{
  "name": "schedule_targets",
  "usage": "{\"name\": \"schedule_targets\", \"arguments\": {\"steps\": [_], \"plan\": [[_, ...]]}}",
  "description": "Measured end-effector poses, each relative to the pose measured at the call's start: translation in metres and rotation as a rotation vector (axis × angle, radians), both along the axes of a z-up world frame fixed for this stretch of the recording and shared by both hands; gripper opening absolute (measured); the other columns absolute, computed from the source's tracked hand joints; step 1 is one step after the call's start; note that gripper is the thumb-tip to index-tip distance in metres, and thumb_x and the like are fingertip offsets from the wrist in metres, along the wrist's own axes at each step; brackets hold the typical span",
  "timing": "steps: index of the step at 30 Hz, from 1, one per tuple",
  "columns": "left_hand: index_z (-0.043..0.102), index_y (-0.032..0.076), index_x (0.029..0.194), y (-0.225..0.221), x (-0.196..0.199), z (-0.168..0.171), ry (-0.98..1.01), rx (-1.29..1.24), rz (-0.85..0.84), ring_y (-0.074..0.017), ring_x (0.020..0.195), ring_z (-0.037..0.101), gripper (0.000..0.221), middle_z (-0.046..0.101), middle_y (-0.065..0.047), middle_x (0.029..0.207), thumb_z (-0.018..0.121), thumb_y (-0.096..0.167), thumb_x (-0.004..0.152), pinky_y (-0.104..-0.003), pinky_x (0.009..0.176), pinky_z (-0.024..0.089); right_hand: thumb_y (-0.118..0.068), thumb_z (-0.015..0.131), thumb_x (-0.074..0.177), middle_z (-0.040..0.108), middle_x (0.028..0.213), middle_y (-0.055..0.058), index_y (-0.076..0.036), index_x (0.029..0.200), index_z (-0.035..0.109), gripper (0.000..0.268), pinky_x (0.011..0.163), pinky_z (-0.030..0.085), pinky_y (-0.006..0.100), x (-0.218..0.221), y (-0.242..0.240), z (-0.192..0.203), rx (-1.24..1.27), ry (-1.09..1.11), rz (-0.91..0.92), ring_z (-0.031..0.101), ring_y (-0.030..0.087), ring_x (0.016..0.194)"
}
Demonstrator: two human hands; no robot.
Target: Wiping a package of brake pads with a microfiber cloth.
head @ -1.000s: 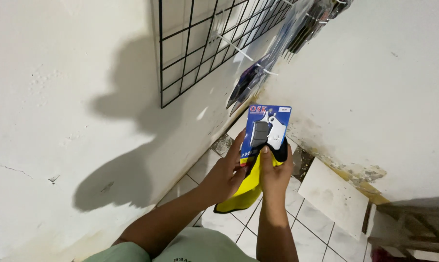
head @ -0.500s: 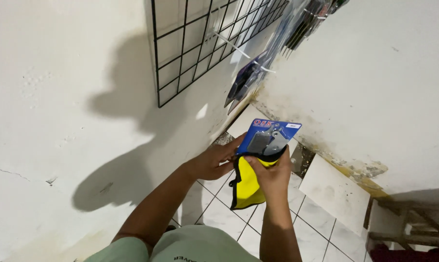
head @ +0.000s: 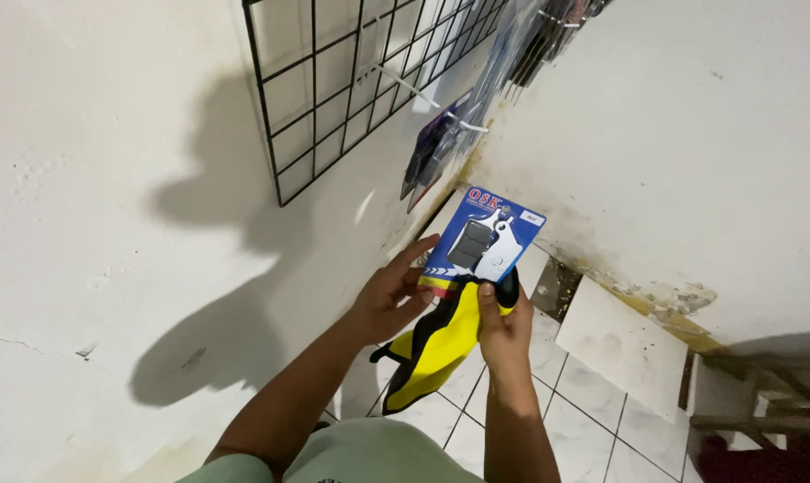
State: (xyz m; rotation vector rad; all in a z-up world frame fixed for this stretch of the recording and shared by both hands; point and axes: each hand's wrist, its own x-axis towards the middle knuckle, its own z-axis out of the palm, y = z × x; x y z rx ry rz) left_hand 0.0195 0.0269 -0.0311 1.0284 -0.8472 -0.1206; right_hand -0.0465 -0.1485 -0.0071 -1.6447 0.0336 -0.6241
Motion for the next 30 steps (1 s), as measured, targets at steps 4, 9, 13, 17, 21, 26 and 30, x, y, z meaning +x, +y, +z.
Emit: {"name": "schedule_targets", "arguments": {"steps": [4,9,13,17,21,26,30], "plan": [[0.031,0.003,0.159,-0.001,-0.015,0.009,0.029,0.052,0.183,-0.0112,0.078,0.059,0.066,0.072,-0.012,0.097,0.058,0.004,0.100,-0.024,0.064,0.053,-0.009,0.055,0.103,0.068,0.075,0.004,-0.006,0.101,0.071,0.016,0.061,0.051,0.028,0.003,-0.008,0.002,-0.050,0.057,0.037,0.058,0.013,0.062],[0.049,0.005,0.151,-0.001,-0.020,0.015,0.074,0.115,0.309,-0.0116,0.069,0.054,0.055,0.074,-0.014,0.086,0.061,0.005,0.097,-0.024,0.057,0.048,-0.005,0.055,0.101,0.075,0.100,0.013,-0.002,0.121,0.069,0.025,0.091,0.053,0.042,0.003,-0.021,0.001,-0.236,0.099,0.143,0.065,0.020,0.092],[0.048,0.005,0.152,0.006,-0.023,0.025,0.077,0.159,0.312,-0.0152,0.072,0.058,0.056,0.075,-0.020,0.089,0.061,0.006,0.098,-0.030,0.062,0.055,-0.009,0.063,0.099,0.074,0.085,0.010,-0.005,0.107,0.073,0.013,0.080,0.053,0.038,0.005,-0.022,-0.006,-0.236,0.112,0.133,0.063,0.018,0.078],[0.034,0.010,0.160,0.003,-0.026,0.023,0.116,0.175,0.321,-0.0092,0.064,0.055,0.067,0.070,-0.011,0.080,0.057,0.003,0.098,-0.021,0.054,0.044,-0.015,0.066,0.099,0.066,0.068,0.004,-0.008,0.089,0.071,0.014,0.066,0.050,0.030,0.001,-0.007,0.007,-0.079,0.185,0.044,0.058,0.014,0.061],[0.035,0.009,0.159,-0.003,-0.028,0.018,0.119,0.114,0.320,-0.0125,0.087,0.063,0.067,0.070,-0.017,0.117,0.057,0.000,0.097,-0.028,0.071,0.057,-0.014,0.067,0.099,0.068,0.073,0.005,-0.005,0.094,0.070,0.010,0.070,0.052,0.030,0.004,0.000,-0.002,0.044,0.106,-0.019,0.060,0.013,0.069],[0.036,0.013,0.160,-0.007,-0.032,0.012,0.110,0.160,0.324,-0.0081,0.060,0.054,0.068,0.071,-0.009,0.082,0.056,-0.001,0.096,-0.021,0.051,0.043,-0.021,0.066,0.102,0.068,0.078,0.002,-0.006,0.099,0.069,0.015,0.072,0.054,0.029,0.006,0.007,-0.002,0.122,0.009,-0.035,0.061,0.010,0.071],[0.037,0.014,0.160,-0.011,-0.041,0.006,0.110,0.151,0.325,-0.0064,0.055,0.046,0.072,0.069,-0.007,0.072,0.053,-0.006,0.094,-0.023,0.051,0.044,-0.019,0.062,0.101,0.070,0.102,0.013,0.000,0.126,0.061,0.032,0.093,0.053,0.041,0.000,0.021,0.008,0.060,0.016,-0.071,0.064,0.020,0.096]]}}
